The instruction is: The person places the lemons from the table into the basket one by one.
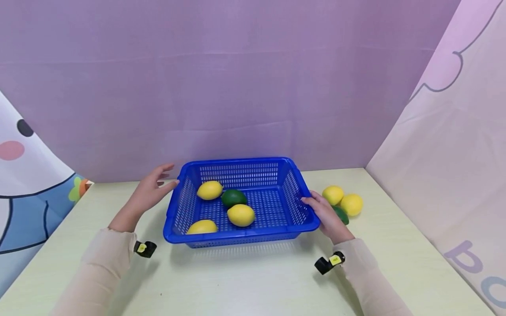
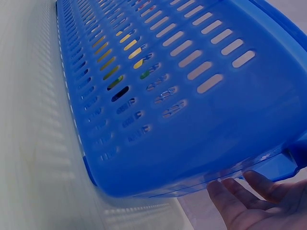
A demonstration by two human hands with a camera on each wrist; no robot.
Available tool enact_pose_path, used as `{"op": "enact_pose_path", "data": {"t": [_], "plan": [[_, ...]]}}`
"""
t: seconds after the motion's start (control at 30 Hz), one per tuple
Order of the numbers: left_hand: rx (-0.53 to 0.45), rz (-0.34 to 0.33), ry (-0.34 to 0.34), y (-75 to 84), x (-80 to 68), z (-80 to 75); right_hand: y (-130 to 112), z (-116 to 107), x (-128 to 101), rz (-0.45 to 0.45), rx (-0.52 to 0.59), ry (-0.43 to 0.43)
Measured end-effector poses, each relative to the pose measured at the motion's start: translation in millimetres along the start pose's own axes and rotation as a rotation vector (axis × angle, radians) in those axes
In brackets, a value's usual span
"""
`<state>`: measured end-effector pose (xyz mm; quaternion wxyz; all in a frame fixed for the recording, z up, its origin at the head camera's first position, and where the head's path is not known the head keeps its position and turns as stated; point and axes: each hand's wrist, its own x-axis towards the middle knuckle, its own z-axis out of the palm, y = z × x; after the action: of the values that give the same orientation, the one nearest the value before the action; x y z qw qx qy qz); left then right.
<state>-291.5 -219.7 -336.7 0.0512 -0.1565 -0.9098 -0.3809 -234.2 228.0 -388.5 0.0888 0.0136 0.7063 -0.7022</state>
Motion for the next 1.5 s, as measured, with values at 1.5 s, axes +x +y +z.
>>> {"op": "enact_pose_path", "data": {"t": [1.5], "plan": [[-0.646,-0.312,-0.276,-36.4,6.0,38.1,3.7,1.0,1.3,0.008,0.017,0.005]]}}
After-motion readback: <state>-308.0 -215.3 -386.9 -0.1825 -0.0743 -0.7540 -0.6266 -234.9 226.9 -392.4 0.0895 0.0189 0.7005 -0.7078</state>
